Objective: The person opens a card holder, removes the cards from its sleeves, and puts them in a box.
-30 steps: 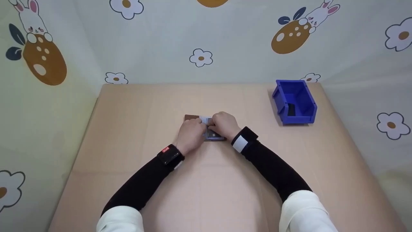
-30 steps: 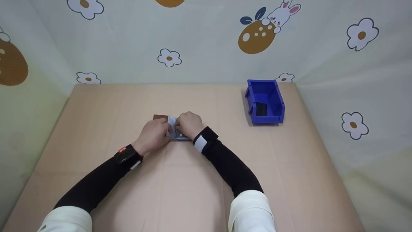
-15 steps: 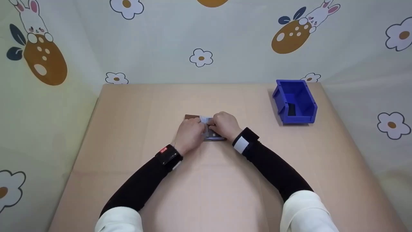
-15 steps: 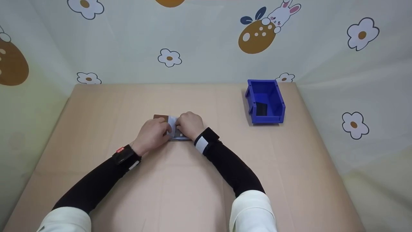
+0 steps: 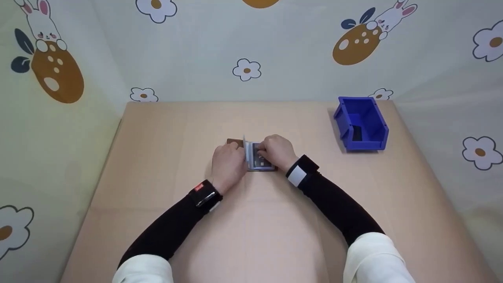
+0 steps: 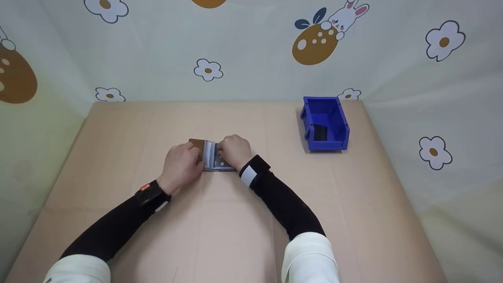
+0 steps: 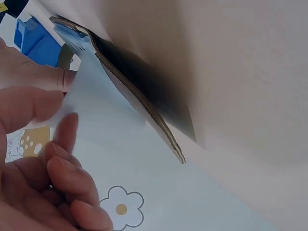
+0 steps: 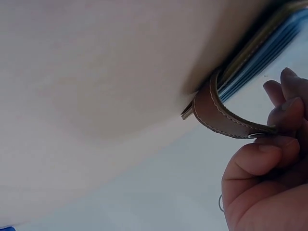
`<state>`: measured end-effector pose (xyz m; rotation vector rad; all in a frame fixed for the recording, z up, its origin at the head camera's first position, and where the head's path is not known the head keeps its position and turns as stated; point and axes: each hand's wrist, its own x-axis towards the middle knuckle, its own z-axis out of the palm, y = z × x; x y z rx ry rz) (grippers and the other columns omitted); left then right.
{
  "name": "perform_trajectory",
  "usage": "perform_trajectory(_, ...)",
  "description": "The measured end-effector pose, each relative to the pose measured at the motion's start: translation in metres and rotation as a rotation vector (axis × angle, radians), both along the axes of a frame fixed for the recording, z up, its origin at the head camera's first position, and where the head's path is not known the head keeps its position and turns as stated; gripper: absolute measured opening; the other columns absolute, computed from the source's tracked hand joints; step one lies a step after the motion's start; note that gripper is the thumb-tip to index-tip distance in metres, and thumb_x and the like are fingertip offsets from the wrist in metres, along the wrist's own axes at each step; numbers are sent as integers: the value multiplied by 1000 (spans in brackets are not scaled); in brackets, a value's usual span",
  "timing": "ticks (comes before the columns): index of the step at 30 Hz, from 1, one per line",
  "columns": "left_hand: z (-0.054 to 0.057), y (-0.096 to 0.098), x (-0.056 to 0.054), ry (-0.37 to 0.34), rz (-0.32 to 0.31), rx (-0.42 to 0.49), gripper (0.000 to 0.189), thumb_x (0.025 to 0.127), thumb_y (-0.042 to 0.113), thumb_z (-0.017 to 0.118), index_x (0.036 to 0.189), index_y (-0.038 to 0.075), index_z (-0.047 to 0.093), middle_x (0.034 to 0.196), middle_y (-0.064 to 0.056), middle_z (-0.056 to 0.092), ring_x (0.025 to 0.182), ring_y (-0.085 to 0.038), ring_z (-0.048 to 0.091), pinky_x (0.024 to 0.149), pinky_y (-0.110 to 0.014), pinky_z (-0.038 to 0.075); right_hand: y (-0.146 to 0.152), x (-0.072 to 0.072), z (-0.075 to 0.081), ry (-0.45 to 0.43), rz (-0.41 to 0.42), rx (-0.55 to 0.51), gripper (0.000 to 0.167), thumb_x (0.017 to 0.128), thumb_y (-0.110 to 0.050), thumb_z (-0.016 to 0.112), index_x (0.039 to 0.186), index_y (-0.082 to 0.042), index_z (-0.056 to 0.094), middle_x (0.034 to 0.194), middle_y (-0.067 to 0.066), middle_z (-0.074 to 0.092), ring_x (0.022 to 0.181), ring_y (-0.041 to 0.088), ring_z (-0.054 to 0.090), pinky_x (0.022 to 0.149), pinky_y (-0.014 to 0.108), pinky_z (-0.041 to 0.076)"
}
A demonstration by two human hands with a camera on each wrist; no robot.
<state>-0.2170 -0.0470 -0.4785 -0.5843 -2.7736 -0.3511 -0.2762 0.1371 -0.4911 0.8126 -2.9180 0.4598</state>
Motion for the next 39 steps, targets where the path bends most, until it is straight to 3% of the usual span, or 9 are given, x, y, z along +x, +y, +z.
perform_trajectory(6, 1, -7, 1, -24, 90, 67, 17, 81, 16, 71, 76, 1, 66, 76, -11, 59, 69, -30, 59, 60, -43, 44, 1, 0, -1, 15, 46, 1, 7, 87, -12, 75, 90, -15, 81, 83, 3, 73, 75, 19, 64, 70, 38, 52)
perform_trajectory(13, 2, -17, -4, -127, 130, 37, 25, 83, 15, 67, 60, 8, 59, 68, -10, 60, 63, -31, 61, 57, -46, 47, 3, 0, -4, 39, 65, 2, 10, 85, -10, 76, 92, -15, 81, 85, 3, 73, 74, 19, 64, 69, 38, 52)
perform_trajectory(20, -1, -19, -8, -195, 176, -25, 19, 85, 13, 64, 69, 2, 65, 68, -12, 61, 62, -30, 62, 55, -46, 49, 2, 0, -3, 35, 62, 24, 8, 86, -11, 75, 89, -16, 81, 82, 2, 72, 71, 19, 62, 67, 37, 51)
perform_trajectory(30, -7, -20, -14, -283, 178, -99, 16, 84, 7, 59, 69, 3, 64, 71, -11, 63, 65, -30, 63, 58, -46, 51, 1, 0, -2, 30, 71, 39, 8, 86, -10, 75, 88, -15, 81, 83, 3, 73, 74, 20, 63, 70, 38, 51)
perform_trajectory(39, -10, -21, -15, -285, 173, -151, 15, 84, 6, 59, 70, 3, 64, 73, -12, 64, 69, -31, 64, 59, -47, 52, 1, 0, -2, 16, 63, 29, 11, 86, -11, 75, 93, -15, 81, 88, 4, 74, 81, 23, 66, 73, 39, 52)
